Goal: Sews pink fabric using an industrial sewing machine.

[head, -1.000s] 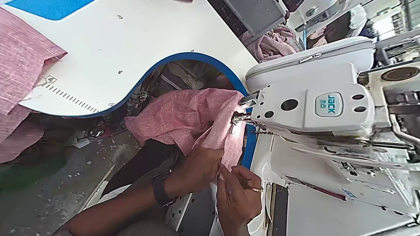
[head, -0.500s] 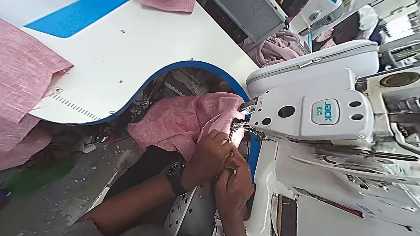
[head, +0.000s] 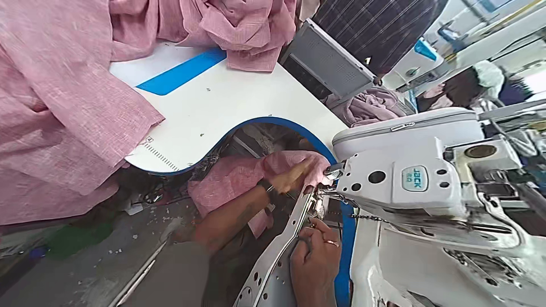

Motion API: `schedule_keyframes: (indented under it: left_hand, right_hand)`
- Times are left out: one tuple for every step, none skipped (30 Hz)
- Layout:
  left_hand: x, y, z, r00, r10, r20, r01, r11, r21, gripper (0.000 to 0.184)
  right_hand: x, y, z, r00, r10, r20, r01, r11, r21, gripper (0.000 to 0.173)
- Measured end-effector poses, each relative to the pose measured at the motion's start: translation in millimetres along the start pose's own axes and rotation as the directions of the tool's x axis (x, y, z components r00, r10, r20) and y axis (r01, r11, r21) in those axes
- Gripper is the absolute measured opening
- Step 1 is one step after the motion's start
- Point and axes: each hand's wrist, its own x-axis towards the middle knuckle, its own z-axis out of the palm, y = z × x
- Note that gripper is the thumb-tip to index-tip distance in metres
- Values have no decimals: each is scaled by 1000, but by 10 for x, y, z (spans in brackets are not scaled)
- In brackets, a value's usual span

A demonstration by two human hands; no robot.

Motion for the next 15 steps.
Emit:
schedule_keyframes:
  left_hand:
    - [135, 120, 77, 999, 43, -16, -42, 998, 48, 41]
    - [266, 261, 126, 997, 70, -43, -64, 989, 133, 32]
    - [438, 361, 155, 993, 84, -81, -64, 974, 215, 29]
    - [568, 408, 164, 991, 85, -106, -50, 954, 296, 29]
    - [605, 369, 167, 986, 90, -139, -34, 933, 359, 29]
    - [565, 248, 156, 978, 93, -188, -9, 915, 403, 29]
    - [480, 101, 130, 968, 87, -234, 23, 901, 433, 33]
    - [424, -96, 72, 956, 83, -281, 48, 902, 428, 38]
    - [337, -289, 9, 932, 102, -348, 49, 916, 399, 39]
    - [250, -427, -57, 890, 161, -426, 1, 935, 355, 38]
    - [59, -460, -103, 848, 245, -470, -104, 946, 306, 32]
    - [-284, -333, -68, 810, 346, -473, -252, 934, 253, 26]
    - [-741, 14, 47, 773, 487, -407, -413, 873, 259, 20]
    - [-1283, 297, 286, 724, 639, -259, -559, 764, 323, 16]
    - [-1827, 366, 647, 662, 748, -54, -677, 627, 386, 14]
  right_hand:
    - [-41, 0, -9, 1000, 12, 1, -12, 1000, 0, 21]
    - [-69, -3, -8, 1000, 21, -3, -21, 1000, 3, 20]
    - [-70, 3, -2, 1000, 24, -9, -24, 1000, 10, 20]
    - [-51, 8, 10, 999, 24, -21, -24, 1000, 20, 20]
    - [-36, 9, 21, 999, 23, -34, -22, 1000, 20, 20]
    - [-27, 3, 31, 999, 17, -46, -17, 1000, 15, 21]
    - [-15, -2, 43, 998, 9, -56, -9, 1000, 9, 21]
    - [-10, 4, 47, 998, 3, -63, -3, 1000, 10, 21]
    - [-24, 13, 42, 998, 7, -66, -5, 1000, 29, 22]
    - [-37, 37, -5, 998, 20, -58, -15, 997, 72, 22]
    - [-95, 54, -121, 998, 56, -33, -50, 987, 155, 22]
    - [-186, 45, -285, 991, 130, -10, -122, 953, 278, 27]
    - [-176, -20, -390, 982, 187, -22, -161, 896, 414, 39]
    - [-144, -117, -449, 974, 222, -47, -162, 826, 539, 51]
    - [-227, -196, -487, 969, 242, -57, -145, 736, 661, 60]
